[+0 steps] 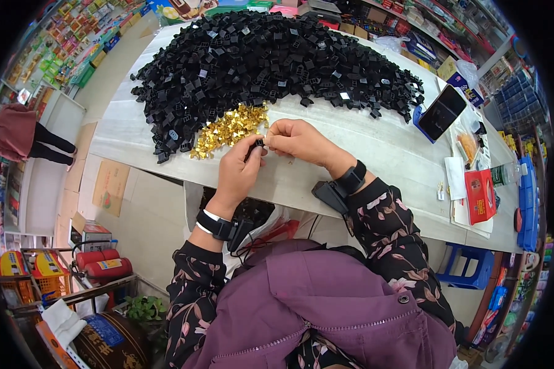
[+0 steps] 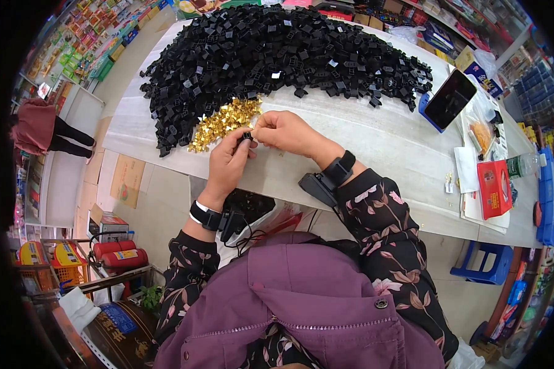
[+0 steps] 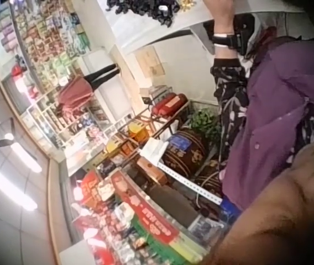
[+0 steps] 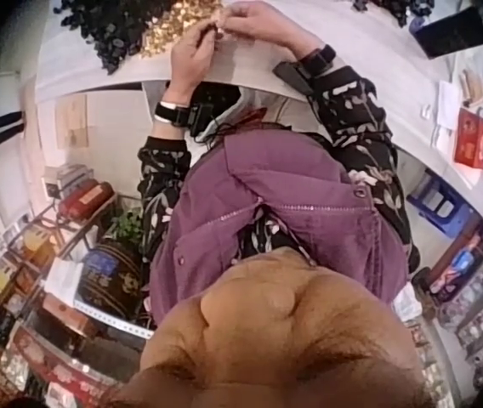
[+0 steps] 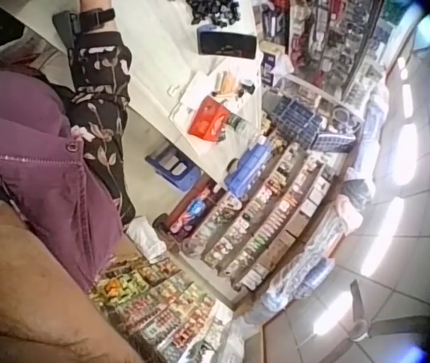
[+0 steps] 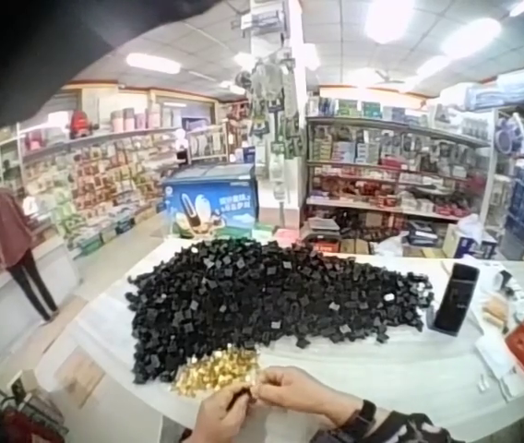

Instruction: The person assembles components by hand by picking up a black plastic piece and a gold metal clip, fitting the clip into the plastic piece, and dropping the finished assembly into a bag. This process is repeated for several more units throughout the video.

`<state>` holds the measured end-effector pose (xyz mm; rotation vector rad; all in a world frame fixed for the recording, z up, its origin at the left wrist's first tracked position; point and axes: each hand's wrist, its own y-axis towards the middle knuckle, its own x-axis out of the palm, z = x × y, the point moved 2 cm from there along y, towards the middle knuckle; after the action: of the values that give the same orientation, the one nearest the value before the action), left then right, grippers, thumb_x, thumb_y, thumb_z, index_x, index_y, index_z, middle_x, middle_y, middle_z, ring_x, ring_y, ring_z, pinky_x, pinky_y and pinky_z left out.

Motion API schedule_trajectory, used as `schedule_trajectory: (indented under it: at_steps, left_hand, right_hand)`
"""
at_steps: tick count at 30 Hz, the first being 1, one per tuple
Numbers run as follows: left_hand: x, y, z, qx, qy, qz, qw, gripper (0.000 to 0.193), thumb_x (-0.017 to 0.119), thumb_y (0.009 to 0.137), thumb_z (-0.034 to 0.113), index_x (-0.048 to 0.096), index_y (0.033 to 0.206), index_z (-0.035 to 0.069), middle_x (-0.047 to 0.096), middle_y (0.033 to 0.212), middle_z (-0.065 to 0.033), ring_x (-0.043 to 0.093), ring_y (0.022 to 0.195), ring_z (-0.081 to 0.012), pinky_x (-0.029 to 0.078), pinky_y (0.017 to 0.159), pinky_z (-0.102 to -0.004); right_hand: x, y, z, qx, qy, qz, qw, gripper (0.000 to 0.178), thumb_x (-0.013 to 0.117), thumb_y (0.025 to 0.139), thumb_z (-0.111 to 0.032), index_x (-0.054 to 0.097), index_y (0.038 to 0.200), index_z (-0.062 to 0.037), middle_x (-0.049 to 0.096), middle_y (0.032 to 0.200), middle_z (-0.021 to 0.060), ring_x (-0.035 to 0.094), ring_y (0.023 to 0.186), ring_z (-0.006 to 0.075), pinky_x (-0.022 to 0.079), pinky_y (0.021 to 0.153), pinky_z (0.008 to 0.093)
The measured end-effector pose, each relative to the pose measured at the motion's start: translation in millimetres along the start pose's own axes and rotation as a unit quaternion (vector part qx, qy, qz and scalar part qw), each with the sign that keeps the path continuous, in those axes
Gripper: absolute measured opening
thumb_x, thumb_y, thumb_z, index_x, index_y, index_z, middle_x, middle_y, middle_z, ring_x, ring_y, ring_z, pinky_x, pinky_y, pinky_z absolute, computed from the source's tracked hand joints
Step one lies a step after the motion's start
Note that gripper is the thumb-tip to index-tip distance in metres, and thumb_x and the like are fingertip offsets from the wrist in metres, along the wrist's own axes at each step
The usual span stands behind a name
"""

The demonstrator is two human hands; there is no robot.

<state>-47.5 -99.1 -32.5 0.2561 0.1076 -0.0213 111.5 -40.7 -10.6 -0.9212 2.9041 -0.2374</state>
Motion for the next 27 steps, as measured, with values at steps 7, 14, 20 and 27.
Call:
schedule_trajectory:
  at_steps: [7, 14, 20, 27]
  left_hand:
    - [1, -2, 6, 0.084, 0.103, -0.004, 0.991, 0.023, 0.05, 0.09, 0.003, 0.057, 0.112, 0.001, 0.064, 0.089, -0.0053, 0.062, 0.071, -0.012, 0.05, 0.061, -0.0238]
    - [-13, 9, 0, -0.062, -0.173, 0.066, 0.981, 0.018, 0.054, 0.09, 0.007, 0.056, 0.107, 0.004, 0.062, 0.087, -0.0036, 0.06, 0.067, -0.0099, 0.042, 0.049, -0.0184]
    - [-17, 10, 0, -0.084, -0.235, 0.101, 0.963, 0.016, 0.058, 0.09, 0.01, 0.054, 0.105, 0.006, 0.06, 0.083, -0.0026, 0.057, 0.062, -0.0072, 0.034, 0.043, -0.0158]
    - [-16, 9, 1, -0.109, -0.189, 0.094, 0.971, 0.016, 0.056, 0.09, 0.01, 0.051, 0.105, 0.006, 0.06, 0.09, -0.0054, 0.057, 0.064, -0.0078, 0.035, 0.043, -0.0156]
  right_hand:
    - [-3, 1, 4, 0.006, -0.001, -0.034, 0.999, 0.016, 0.063, 0.085, -0.022, 0.06, 0.081, -0.006, 0.056, 0.069, -0.002, 0.05, 0.061, 0.0054, 0.041, 0.055, 0.0189]
    - [-3, -1, -9, 0.003, 0.021, 0.017, 1.0, 0.02, 0.063, 0.086, -0.024, 0.061, 0.092, -0.0055, 0.058, 0.076, -0.0046, 0.052, 0.067, 0.0046, 0.043, 0.058, 0.0197]
    - [-8, 9, 6, -0.103, -0.221, 0.076, 0.967, 0.025, 0.065, 0.082, -0.027, 0.063, 0.095, -0.0065, 0.061, 0.074, -0.0016, 0.057, 0.067, 0.009, 0.045, 0.06, 0.0243]
    - [4, 9, -6, -0.108, -0.415, 0.08, 0.9, 0.03, 0.067, 0.075, -0.037, 0.064, 0.093, -0.0133, 0.064, 0.078, 0.0028, 0.062, 0.073, 0.0211, 0.048, 0.063, 0.0345]
